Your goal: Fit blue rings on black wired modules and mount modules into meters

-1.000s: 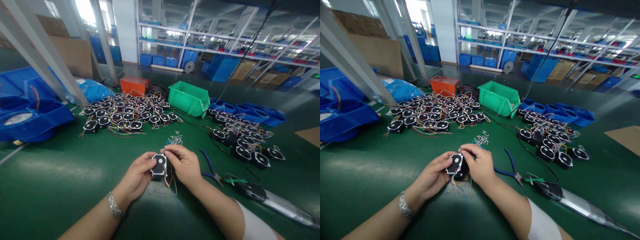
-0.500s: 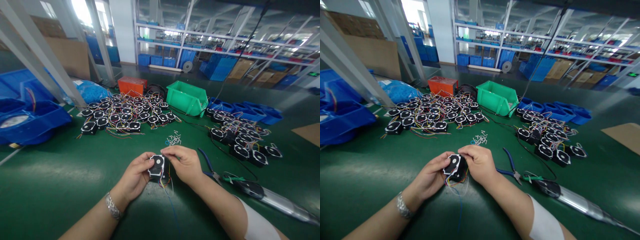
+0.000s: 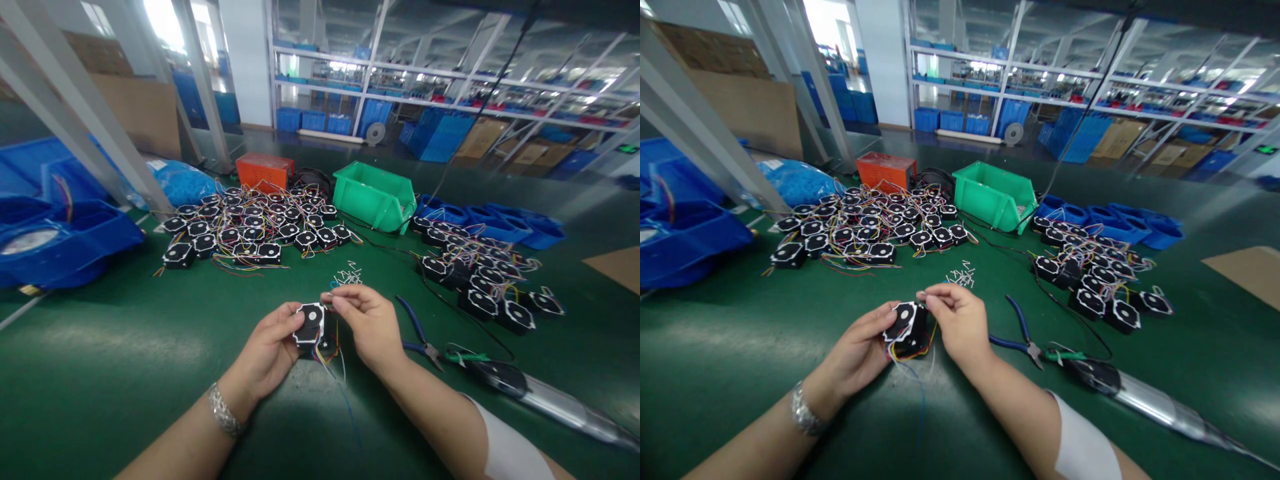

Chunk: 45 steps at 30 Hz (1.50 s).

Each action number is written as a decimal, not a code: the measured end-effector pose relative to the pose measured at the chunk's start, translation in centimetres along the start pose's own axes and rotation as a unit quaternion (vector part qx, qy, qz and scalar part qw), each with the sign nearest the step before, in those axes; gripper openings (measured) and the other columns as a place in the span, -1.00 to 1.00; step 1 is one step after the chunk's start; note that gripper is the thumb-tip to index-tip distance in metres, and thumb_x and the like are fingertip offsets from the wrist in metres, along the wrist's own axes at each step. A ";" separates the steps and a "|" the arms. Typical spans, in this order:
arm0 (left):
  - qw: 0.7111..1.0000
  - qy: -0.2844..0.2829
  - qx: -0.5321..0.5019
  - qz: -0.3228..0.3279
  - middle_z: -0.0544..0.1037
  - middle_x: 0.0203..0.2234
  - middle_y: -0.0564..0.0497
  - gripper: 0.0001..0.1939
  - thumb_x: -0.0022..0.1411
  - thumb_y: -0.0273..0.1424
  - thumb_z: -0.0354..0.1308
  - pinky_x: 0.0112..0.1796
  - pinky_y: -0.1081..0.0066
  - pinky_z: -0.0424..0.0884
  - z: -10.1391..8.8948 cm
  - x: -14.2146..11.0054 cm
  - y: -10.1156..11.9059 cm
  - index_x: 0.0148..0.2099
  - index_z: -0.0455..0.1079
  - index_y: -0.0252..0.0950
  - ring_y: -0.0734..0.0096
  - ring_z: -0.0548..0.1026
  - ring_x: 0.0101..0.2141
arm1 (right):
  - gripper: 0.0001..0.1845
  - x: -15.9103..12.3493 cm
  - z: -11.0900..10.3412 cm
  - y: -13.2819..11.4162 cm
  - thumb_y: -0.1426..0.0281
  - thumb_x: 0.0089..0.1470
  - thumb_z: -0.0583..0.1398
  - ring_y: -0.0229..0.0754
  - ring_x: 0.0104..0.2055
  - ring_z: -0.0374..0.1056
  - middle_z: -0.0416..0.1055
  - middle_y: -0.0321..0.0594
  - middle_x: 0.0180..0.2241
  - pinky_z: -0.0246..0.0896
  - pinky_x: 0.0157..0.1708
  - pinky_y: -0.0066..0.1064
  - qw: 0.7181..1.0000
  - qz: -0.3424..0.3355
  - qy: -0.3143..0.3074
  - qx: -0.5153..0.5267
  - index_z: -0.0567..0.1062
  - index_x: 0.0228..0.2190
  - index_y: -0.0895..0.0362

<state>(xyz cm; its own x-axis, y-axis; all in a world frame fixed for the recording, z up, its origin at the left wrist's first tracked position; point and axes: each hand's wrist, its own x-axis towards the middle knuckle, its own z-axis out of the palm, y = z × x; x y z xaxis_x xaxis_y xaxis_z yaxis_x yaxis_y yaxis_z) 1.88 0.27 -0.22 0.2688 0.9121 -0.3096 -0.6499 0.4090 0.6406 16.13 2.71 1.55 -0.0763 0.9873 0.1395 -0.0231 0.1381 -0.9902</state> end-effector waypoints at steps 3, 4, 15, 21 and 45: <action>0.999 -0.008 0.028 0.012 0.41 -0.55 0.08 -0.84 -0.08 -0.49 0.19 -0.49 0.54 0.27 -0.1 0.0 0.1 -0.38 0.29 -0.36 0.57 0.36 -0.55 | -0.79 0.8 -0.5 -0.1 0.41 -0.22 0.22 -0.34 -0.47 0.33 0.37 -0.28 -0.52 0.28 -0.46 -0.51 0.988 0.075 0.043 0.128 0.30 -0.50 0.23; 0.999 -0.016 0.039 0.010 0.42 -0.56 0.08 -0.84 -0.09 -0.50 0.19 -0.50 0.55 0.26 -0.1 0.0 0.2 -0.38 0.29 -0.36 0.57 0.36 -0.56 | -0.77 1.1 -0.7 -0.2 0.41 -0.25 0.23 -0.35 -0.51 0.31 0.36 -0.29 -0.54 0.28 -0.48 -0.51 0.986 0.090 0.041 0.136 0.28 -0.52 0.24; 0.996 -0.042 0.082 -0.010 0.47 -0.60 0.04 -0.80 -0.14 -0.53 0.23 -0.51 0.55 0.27 -0.5 0.0 -0.1 -0.37 0.33 -0.39 0.56 0.39 -0.59 | -0.85 0.3 -0.5 -1.0 0.53 -0.05 0.03 -0.43 -0.47 0.30 0.36 -0.29 -0.54 0.21 -0.41 -0.62 0.983 0.051 -0.079 -0.155 0.38 -0.40 0.26; 0.997 -0.028 0.078 -0.006 0.48 -0.60 0.05 -0.81 -0.18 -0.50 0.25 -0.52 0.55 0.27 -0.5 0.1 0.0 -0.41 0.35 -0.38 0.55 0.40 -0.60 | -0.70 0.0 -0.8 -0.8 0.51 0.02 0.00 -0.44 -0.36 0.31 0.39 -0.33 -0.40 0.20 -0.30 -0.61 0.933 -0.123 -0.140 -0.308 0.34 -0.17 0.14; 0.997 0.023 0.072 0.027 0.46 -0.64 0.06 -0.79 -0.23 -0.48 0.25 -0.58 0.54 0.25 -0.2 0.0 1.2 -0.45 0.34 -0.36 0.54 0.38 -0.65 | -0.90 0.0 -0.7 -1.2 0.51 -0.06 0.11 -0.44 -0.44 0.25 0.37 -0.36 -0.49 0.12 -0.39 -0.62 0.903 -0.138 -0.165 -0.373 0.44 -0.48 0.15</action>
<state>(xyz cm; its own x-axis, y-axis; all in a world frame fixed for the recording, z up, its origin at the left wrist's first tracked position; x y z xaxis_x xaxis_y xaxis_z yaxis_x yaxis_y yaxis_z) 0.96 0.71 0.40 0.2002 0.9323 -0.3013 -0.5526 0.3614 0.7510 16.88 2.64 2.74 -0.4651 0.8471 0.2572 0.5811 0.5113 -0.6332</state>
